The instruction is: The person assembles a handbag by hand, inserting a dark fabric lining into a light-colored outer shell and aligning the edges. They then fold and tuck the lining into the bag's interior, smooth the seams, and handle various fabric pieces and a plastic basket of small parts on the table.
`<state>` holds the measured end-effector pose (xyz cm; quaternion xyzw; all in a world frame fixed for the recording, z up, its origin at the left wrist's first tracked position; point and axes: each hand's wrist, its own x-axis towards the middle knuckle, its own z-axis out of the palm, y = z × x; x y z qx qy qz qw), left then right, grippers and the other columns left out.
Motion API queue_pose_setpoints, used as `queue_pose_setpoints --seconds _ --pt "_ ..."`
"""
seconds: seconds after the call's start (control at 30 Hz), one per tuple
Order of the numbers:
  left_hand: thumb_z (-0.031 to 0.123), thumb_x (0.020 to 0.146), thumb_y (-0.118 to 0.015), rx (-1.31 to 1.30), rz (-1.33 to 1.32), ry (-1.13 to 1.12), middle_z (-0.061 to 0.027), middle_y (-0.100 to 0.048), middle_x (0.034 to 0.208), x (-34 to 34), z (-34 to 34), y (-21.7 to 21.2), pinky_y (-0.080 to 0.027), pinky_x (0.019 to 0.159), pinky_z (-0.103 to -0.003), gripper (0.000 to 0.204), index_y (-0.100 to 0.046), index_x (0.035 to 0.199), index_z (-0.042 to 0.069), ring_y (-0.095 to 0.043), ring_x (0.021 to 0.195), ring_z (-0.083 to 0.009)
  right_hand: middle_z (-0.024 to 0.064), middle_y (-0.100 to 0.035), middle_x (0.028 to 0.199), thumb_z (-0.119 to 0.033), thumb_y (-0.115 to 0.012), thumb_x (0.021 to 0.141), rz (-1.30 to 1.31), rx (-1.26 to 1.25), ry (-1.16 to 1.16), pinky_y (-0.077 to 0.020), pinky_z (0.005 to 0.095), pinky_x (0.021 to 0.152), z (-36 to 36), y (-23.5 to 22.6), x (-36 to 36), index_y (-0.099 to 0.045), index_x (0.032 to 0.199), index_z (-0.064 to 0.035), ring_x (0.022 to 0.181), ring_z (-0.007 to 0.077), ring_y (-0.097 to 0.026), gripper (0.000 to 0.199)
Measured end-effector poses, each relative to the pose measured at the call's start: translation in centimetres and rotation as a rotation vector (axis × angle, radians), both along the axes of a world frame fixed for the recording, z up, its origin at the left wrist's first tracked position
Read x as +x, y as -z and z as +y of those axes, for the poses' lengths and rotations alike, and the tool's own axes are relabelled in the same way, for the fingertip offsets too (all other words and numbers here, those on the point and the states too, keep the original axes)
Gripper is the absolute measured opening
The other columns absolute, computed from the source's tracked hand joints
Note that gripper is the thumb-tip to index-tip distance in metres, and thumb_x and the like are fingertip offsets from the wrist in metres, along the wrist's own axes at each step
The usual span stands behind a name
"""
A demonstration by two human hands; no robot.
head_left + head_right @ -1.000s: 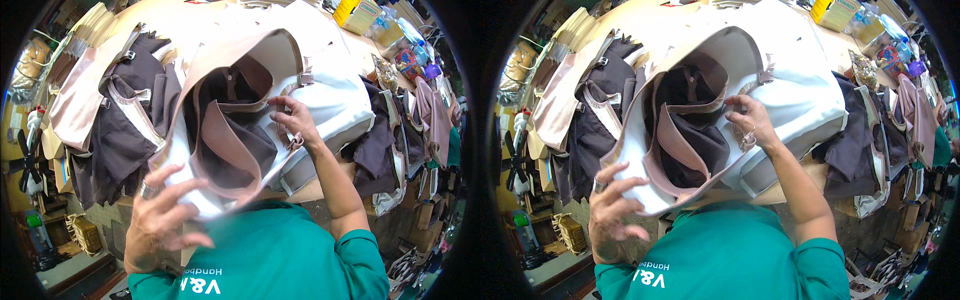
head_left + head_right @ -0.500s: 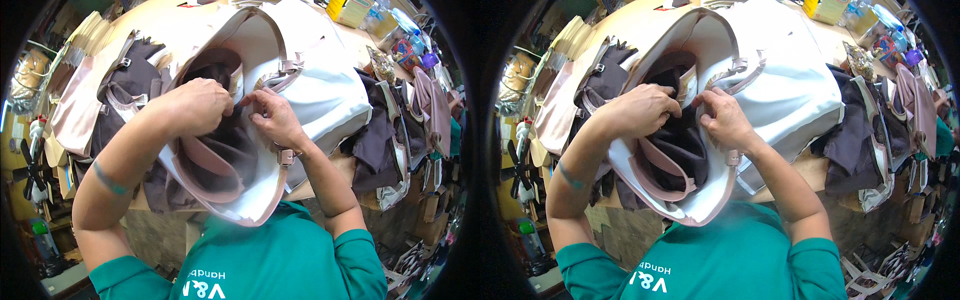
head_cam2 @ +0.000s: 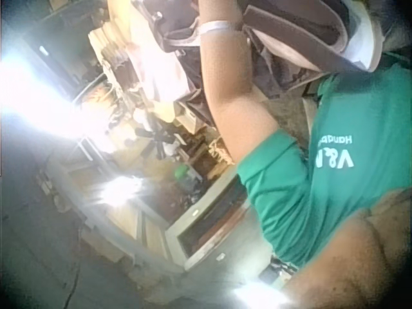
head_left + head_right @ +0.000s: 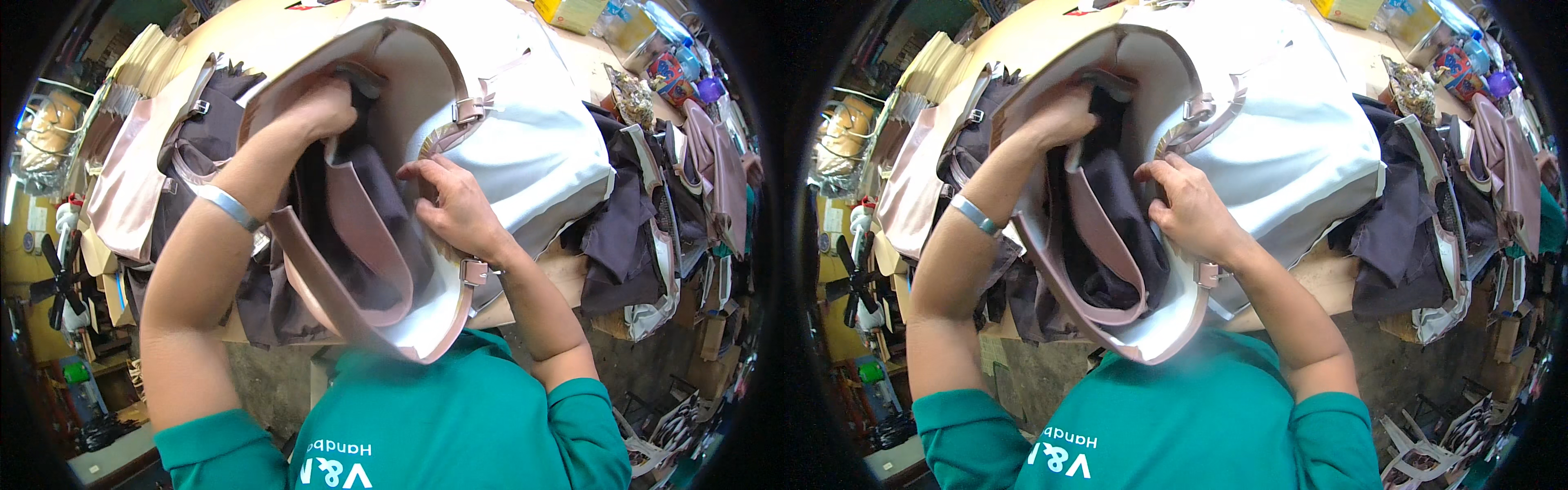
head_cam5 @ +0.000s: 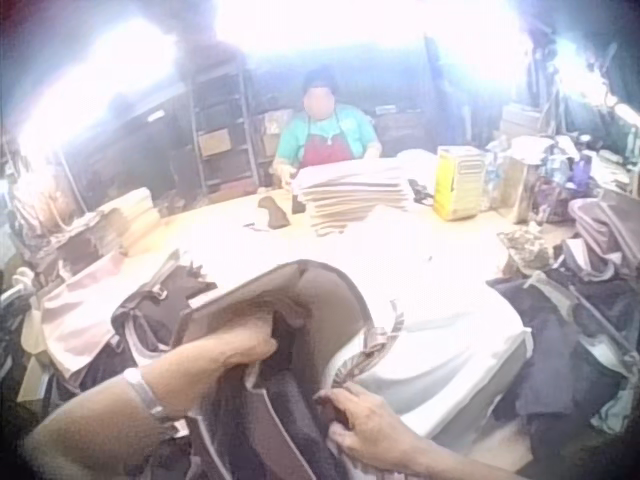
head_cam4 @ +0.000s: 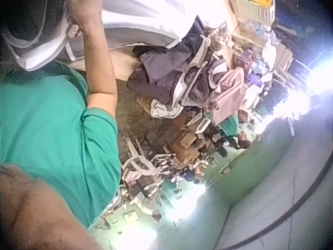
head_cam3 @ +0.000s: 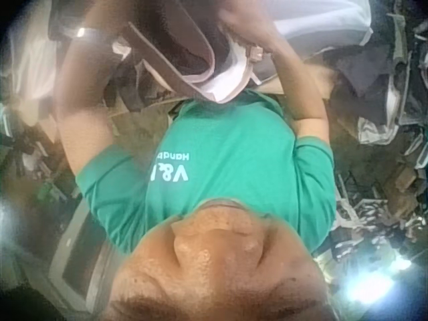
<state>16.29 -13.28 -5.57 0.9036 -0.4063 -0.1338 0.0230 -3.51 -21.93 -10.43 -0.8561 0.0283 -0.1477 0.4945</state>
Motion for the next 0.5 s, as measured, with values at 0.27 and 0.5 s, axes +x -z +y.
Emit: queue_pose_setpoints --seconds 0.27,0.5 --pt "0.012 0.066 -0.058 0.059 0.341 0.346 -0.0216 -0.050 0.114 -3.3 -0.2 0.0 -0.039 0.092 -0.035 0.047 -0.055 0.114 0.008 -0.051 0.105 -0.0331 0.0079 -0.048 0.081 -0.012 -0.063 0.070 0.141 0.099 0.017 -0.0422 0.0291 0.067 -0.8 1.6 -0.2 -0.056 0.100 -0.0012 0.070 0.0182 -0.049 0.033" --pt "0.012 0.078 -0.058 0.491 -0.140 0.149 -0.0204 -0.052 0.114 -6.1 0.9 1.5 -0.045 0.088 -0.038 0.029 -0.060 0.106 0.006 -0.054 0.102 -0.0359 0.0080 -0.046 0.086 -0.006 -0.058 0.069 0.168 0.069 0.017 -0.0415 0.0288 0.070 -0.3 1.4 -0.6 -0.057 0.097 -0.0020 0.075 0.0176 -0.048 0.028"
